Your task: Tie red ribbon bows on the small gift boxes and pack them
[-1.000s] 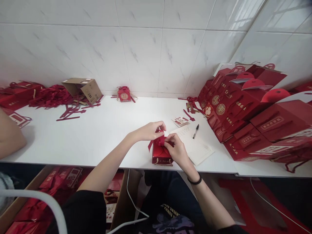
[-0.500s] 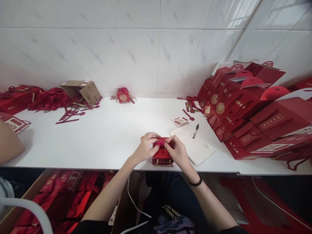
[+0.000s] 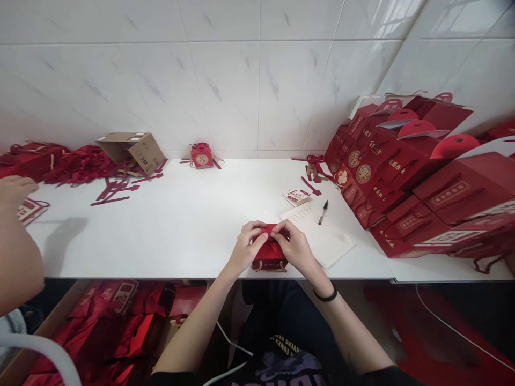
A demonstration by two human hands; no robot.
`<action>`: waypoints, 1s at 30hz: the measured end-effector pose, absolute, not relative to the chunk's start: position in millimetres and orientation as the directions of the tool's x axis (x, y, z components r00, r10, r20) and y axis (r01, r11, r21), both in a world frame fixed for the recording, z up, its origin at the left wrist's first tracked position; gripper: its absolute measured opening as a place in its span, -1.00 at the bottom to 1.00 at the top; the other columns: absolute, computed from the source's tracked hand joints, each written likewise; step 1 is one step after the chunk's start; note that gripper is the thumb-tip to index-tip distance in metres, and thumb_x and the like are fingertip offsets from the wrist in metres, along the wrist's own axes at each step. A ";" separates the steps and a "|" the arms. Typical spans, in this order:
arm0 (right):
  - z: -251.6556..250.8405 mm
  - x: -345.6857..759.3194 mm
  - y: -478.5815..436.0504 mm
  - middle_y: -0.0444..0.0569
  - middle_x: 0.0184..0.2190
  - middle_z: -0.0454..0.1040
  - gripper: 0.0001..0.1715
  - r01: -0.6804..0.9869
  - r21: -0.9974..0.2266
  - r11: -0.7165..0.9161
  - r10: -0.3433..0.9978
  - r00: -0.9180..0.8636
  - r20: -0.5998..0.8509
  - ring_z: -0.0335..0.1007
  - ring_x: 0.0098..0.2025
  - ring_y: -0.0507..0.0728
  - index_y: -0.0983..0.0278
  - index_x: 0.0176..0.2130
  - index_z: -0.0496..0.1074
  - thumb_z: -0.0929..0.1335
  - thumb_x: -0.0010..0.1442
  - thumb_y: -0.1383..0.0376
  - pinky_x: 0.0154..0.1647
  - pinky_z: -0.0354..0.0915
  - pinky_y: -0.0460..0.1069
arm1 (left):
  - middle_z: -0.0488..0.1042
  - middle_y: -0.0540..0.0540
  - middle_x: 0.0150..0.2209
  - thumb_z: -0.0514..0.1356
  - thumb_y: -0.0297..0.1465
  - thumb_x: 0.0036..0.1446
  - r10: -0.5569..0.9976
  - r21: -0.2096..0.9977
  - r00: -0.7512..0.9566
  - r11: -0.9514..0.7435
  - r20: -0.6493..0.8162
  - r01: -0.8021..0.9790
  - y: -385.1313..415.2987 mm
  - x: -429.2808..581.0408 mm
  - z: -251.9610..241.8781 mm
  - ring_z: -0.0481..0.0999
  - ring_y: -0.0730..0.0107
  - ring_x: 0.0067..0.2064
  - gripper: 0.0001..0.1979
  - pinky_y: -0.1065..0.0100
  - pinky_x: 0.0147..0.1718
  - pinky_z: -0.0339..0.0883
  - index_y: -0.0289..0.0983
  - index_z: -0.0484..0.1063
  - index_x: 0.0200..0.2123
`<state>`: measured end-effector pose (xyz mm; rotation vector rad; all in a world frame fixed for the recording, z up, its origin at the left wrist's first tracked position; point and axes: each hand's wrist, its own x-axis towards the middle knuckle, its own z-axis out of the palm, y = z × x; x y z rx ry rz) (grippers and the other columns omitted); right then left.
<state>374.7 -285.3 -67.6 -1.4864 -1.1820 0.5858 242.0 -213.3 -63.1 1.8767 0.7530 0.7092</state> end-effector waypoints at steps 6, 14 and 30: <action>-69.5 373.9 -282.9 -0.10 -0.45 0.42 -0.92 0.506 -0.856 0.102 0.869 0.374 0.325 0.36 -0.37 0.10 0.21 -0.40 0.27 0.23 0.14 0.31 -0.28 0.30 0.02 | 0.35 -0.10 -0.02 0.01 -0.29 0.18 0.748 0.917 0.652 -0.337 0.124 0.213 -210.9 245.3 -68.5 0.30 0.29 0.07 -0.69 0.31 0.03 0.22 -0.26 0.46 -0.48; -68.5 376.7 -297.8 0.12 -0.09 0.33 -0.95 0.793 -0.542 0.278 0.716 0.205 0.668 0.23 0.01 0.23 0.24 -0.33 0.38 0.30 0.17 0.34 -0.06 0.27 0.17 | 0.32 -0.11 0.08 -0.03 -0.28 0.20 0.766 0.945 0.635 -0.273 0.101 0.179 -209.3 245.3 -69.4 0.32 0.29 0.08 -0.66 0.34 0.01 0.24 -0.27 0.39 -0.53; -66.6 378.0 -299.9 0.08 -0.20 0.35 -0.84 0.917 -0.337 0.212 0.714 0.090 0.694 0.29 -0.10 0.22 0.27 -0.36 0.46 0.29 0.20 0.41 -0.13 0.25 0.14 | 0.30 -0.05 0.12 -0.04 -0.31 0.20 0.755 0.910 0.638 -0.357 0.150 0.209 -209.0 240.7 -68.0 0.16 0.24 0.18 -0.66 0.22 0.16 0.06 -0.24 0.41 -0.52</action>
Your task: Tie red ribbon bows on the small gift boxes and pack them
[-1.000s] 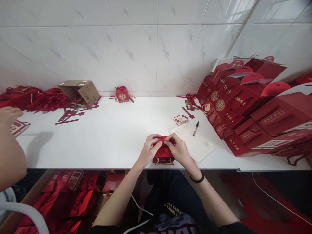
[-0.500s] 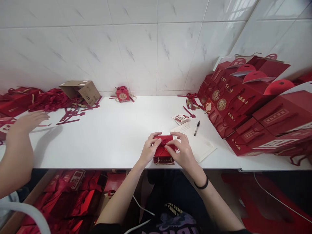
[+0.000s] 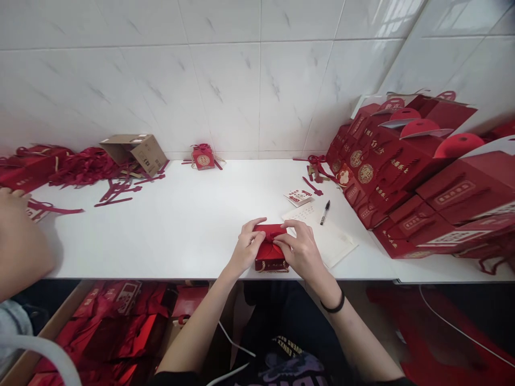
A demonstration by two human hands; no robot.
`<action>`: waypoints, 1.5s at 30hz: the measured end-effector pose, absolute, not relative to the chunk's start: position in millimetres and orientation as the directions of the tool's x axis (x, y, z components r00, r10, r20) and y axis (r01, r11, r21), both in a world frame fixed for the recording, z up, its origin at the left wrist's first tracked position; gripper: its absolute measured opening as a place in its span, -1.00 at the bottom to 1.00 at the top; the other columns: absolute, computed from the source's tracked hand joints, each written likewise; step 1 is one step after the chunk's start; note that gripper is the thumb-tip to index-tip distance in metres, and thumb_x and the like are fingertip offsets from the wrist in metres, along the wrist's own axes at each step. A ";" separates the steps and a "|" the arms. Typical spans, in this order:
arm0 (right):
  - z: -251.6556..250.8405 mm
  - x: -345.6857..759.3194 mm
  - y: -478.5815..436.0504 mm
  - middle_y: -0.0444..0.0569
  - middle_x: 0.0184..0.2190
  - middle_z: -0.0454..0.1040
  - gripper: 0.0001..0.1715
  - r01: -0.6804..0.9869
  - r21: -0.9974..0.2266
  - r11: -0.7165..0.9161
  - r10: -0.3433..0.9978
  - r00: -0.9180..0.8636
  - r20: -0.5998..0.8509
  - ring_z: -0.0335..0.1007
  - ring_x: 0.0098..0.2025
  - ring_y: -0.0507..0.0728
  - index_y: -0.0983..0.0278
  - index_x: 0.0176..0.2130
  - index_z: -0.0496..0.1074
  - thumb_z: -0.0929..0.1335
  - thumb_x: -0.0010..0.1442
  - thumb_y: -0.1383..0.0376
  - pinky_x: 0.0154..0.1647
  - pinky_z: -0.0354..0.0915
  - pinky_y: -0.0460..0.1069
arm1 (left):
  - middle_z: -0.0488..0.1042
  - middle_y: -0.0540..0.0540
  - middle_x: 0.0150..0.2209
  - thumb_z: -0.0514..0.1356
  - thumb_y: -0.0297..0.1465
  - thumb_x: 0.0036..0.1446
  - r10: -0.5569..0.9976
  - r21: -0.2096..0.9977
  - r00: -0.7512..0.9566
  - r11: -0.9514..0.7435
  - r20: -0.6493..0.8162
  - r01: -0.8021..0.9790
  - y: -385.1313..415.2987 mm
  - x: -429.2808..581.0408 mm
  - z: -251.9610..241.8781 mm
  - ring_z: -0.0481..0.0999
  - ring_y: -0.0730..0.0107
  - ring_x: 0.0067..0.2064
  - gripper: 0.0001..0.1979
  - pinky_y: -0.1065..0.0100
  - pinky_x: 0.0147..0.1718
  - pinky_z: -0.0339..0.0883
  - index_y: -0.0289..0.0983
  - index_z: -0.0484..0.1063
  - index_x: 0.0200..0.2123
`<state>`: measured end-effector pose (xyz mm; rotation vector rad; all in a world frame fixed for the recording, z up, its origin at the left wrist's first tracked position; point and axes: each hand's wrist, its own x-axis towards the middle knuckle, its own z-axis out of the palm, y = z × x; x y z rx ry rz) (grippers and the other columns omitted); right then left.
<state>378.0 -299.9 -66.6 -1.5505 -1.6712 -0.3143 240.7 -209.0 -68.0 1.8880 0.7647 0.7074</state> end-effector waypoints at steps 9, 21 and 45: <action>-58.5 385.4 -305.9 0.09 -0.20 0.34 -0.84 0.962 -0.231 0.148 0.729 0.052 0.682 0.28 -0.14 0.19 0.29 -0.32 0.43 0.26 0.22 0.42 -0.17 0.21 0.09 | 0.33 -0.09 0.07 -0.02 -0.32 0.20 0.800 0.871 0.549 -0.428 0.241 0.242 -210.7 239.7 -70.9 0.22 0.20 0.14 -0.68 0.12 0.10 0.11 -0.24 0.42 -0.50; -52.3 390.2 -321.0 0.11 -0.21 0.35 -0.84 0.972 -0.214 0.097 0.769 0.064 0.637 0.28 -0.17 0.20 0.29 -0.28 0.40 0.25 0.26 0.32 -0.18 0.19 0.08 | 0.37 -0.12 -0.13 0.07 -0.42 0.16 0.736 0.572 0.434 -0.677 0.519 0.464 -230.5 226.7 -69.8 0.30 0.18 -0.02 -0.85 0.06 -0.05 0.10 -0.21 0.44 -0.34; -55.2 373.7 -302.0 -0.19 -0.68 0.18 -0.62 0.400 -0.868 -0.293 0.861 0.506 -0.058 0.09 -0.58 0.03 0.25 -0.57 0.30 0.31 0.03 0.02 -0.53 0.00 -0.06 | 0.27 0.01 -0.45 0.08 -0.32 0.07 0.845 0.927 0.529 -0.258 0.079 0.273 -222.5 230.3 -66.4 0.30 0.41 -0.36 -0.80 0.38 -0.36 0.22 -0.24 0.20 -0.55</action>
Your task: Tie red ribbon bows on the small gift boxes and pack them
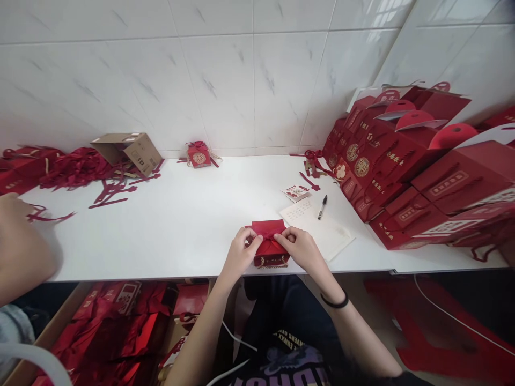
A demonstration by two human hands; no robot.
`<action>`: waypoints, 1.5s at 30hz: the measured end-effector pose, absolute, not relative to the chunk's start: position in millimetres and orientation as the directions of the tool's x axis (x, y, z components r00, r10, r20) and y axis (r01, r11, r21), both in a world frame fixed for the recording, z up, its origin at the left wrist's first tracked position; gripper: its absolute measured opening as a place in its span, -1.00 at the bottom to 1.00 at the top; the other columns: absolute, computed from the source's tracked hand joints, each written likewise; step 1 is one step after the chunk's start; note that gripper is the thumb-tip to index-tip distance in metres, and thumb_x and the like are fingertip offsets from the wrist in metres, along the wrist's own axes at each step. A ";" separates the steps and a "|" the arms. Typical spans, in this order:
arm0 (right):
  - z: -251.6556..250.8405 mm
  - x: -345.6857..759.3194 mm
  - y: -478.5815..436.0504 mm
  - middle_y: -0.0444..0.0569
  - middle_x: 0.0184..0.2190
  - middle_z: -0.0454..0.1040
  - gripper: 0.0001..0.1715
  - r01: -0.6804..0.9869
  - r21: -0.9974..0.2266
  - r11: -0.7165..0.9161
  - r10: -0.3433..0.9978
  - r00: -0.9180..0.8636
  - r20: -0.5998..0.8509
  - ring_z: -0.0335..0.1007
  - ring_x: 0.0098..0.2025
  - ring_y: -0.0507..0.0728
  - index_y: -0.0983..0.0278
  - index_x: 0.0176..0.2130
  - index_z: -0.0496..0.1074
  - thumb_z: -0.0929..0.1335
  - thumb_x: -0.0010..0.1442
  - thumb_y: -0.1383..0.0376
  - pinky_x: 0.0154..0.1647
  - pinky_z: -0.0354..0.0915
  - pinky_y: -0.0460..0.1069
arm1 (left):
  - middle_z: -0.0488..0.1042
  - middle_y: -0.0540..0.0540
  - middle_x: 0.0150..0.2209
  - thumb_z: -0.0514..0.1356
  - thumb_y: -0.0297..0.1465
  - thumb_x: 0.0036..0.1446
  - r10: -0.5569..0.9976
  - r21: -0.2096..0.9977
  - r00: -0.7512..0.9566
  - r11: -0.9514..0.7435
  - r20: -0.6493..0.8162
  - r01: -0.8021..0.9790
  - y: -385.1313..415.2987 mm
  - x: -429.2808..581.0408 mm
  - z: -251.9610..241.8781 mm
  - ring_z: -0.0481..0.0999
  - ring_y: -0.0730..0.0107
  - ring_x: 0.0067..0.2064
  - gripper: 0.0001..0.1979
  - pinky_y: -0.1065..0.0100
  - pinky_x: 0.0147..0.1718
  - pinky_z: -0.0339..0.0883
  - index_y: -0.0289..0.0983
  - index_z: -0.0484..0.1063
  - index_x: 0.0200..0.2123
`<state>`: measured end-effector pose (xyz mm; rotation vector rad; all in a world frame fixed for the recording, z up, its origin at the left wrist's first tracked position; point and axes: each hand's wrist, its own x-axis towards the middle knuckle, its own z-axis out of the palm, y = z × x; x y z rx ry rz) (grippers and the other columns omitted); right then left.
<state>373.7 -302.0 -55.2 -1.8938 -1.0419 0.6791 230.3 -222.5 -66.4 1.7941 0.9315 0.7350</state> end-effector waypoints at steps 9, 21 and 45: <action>-56.1 392.0 -303.5 -0.16 -0.59 0.26 -0.53 0.108 -0.978 -0.176 0.943 0.304 -0.136 0.12 -0.52 0.00 0.29 -0.56 0.28 0.36 -0.05 -0.06 -0.47 0.06 -0.07 | 0.16 0.07 -0.55 0.08 -0.30 0.08 0.761 0.957 0.649 -0.200 0.016 0.210 -210.0 223.4 -68.0 0.21 0.48 -0.46 -0.74 0.42 -0.46 0.12 -0.24 0.11 -0.58; -68.8 403.9 -305.3 -0.16 -0.53 0.31 -0.56 -0.189 -0.970 -0.151 0.964 0.191 -0.187 0.22 -0.45 -0.02 0.31 -0.55 0.24 0.44 -0.06 0.05 -0.33 0.17 -0.06 | 0.13 0.10 -0.56 0.10 -0.30 0.05 0.755 0.983 0.656 -0.112 -0.009 0.143 -205.7 218.8 -74.2 0.15 0.53 -0.50 -0.73 0.41 -0.47 0.07 -0.25 0.10 -0.59; -24.8 392.4 -232.7 0.02 -0.29 0.48 -0.84 0.714 -0.682 0.157 0.988 -0.120 0.102 0.38 -0.23 0.13 0.30 -0.34 0.49 0.31 0.10 0.34 -0.18 0.25 0.01 | 0.38 -0.08 -0.31 0.11 -0.42 0.14 0.503 0.411 0.730 -0.851 0.462 0.326 -215.9 229.7 -45.2 0.32 0.28 -0.20 -0.87 0.19 -0.14 0.26 -0.21 0.46 -0.32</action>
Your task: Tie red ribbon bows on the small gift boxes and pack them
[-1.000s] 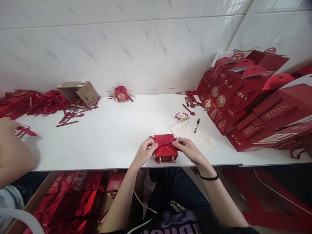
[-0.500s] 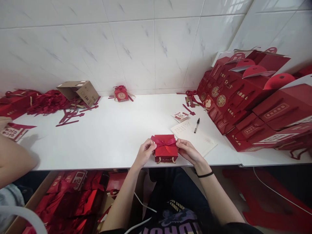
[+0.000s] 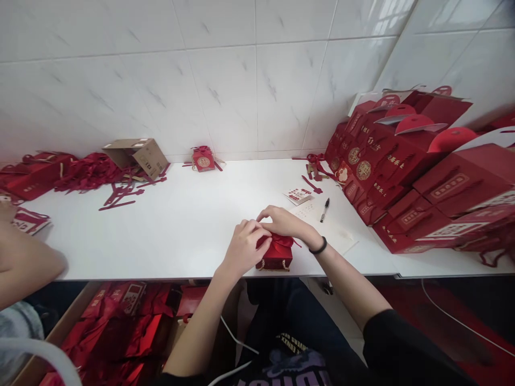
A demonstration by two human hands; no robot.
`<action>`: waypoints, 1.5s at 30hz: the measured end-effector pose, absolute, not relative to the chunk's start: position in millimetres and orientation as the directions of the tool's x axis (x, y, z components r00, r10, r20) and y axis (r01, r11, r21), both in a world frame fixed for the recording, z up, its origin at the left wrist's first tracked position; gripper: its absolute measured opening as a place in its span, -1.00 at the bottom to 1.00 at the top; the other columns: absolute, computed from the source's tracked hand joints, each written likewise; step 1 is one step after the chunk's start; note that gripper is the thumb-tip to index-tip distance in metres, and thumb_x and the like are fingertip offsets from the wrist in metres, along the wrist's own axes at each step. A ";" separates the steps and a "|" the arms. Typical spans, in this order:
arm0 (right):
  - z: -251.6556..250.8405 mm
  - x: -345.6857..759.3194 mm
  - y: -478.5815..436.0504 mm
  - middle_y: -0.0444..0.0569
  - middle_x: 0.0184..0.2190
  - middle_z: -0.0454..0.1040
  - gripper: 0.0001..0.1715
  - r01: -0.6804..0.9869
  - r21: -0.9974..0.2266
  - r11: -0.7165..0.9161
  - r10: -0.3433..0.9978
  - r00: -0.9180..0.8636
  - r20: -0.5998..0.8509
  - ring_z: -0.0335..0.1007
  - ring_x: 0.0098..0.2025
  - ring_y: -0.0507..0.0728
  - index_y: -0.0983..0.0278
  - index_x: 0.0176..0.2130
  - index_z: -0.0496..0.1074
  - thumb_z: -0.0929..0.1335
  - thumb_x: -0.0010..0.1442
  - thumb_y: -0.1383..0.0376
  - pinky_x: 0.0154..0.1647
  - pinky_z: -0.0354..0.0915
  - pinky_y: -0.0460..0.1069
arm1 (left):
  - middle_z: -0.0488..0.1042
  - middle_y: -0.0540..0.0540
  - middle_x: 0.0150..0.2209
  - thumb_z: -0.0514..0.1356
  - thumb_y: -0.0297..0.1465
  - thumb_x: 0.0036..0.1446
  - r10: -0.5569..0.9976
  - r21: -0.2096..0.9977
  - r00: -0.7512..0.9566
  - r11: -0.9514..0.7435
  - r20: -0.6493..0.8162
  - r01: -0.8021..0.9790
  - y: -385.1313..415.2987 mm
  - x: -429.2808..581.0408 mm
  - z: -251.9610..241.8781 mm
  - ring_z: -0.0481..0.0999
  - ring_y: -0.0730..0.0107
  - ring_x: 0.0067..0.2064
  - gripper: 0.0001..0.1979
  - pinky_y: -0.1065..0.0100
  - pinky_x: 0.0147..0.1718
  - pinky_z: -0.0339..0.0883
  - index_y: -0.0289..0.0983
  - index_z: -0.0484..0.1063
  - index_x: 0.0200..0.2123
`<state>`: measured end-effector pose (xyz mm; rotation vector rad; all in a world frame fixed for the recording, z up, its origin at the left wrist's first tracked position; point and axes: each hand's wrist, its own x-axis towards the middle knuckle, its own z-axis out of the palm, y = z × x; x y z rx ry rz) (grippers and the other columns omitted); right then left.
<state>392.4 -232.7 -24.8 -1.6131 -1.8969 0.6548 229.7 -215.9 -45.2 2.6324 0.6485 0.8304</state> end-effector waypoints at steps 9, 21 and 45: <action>-34.1 391.8 -217.5 -0.08 -0.36 0.53 -0.77 0.548 -0.817 0.182 0.958 -0.287 0.021 0.44 -0.30 0.06 0.32 -0.32 0.49 0.26 0.05 0.45 -0.27 0.29 -0.09 | 0.39 -0.07 -0.32 0.11 -0.42 0.16 0.552 0.399 0.695 -0.828 0.460 0.394 -219.1 233.8 -61.6 0.34 0.29 -0.22 -0.87 0.20 -0.19 0.27 -0.21 0.48 -0.31; -39.7 384.3 -220.4 -0.07 -0.39 0.47 -0.86 0.610 -0.791 0.043 0.999 -0.044 0.021 0.35 -0.36 0.04 0.31 -0.39 0.36 0.22 0.13 0.43 -0.35 0.20 -0.09 | 0.40 -0.04 -0.36 0.12 -0.45 0.15 0.582 0.493 0.696 -0.790 0.420 0.363 -218.4 235.3 -64.4 0.33 0.30 -0.24 -0.88 0.22 -0.18 0.27 -0.21 0.47 -0.34; -81.9 412.4 -318.3 -0.09 -0.50 0.39 -0.56 -0.213 -0.954 -0.211 0.917 0.295 -0.268 0.31 -0.41 0.04 0.30 -0.48 0.31 0.42 -0.07 -0.02 -0.41 0.18 -0.08 | 0.37 -0.06 -0.28 0.12 -0.42 0.15 0.646 0.691 0.714 -0.646 0.270 0.323 -219.2 237.3 -57.4 0.31 0.28 -0.14 -0.90 0.20 -0.11 0.26 -0.23 0.44 -0.32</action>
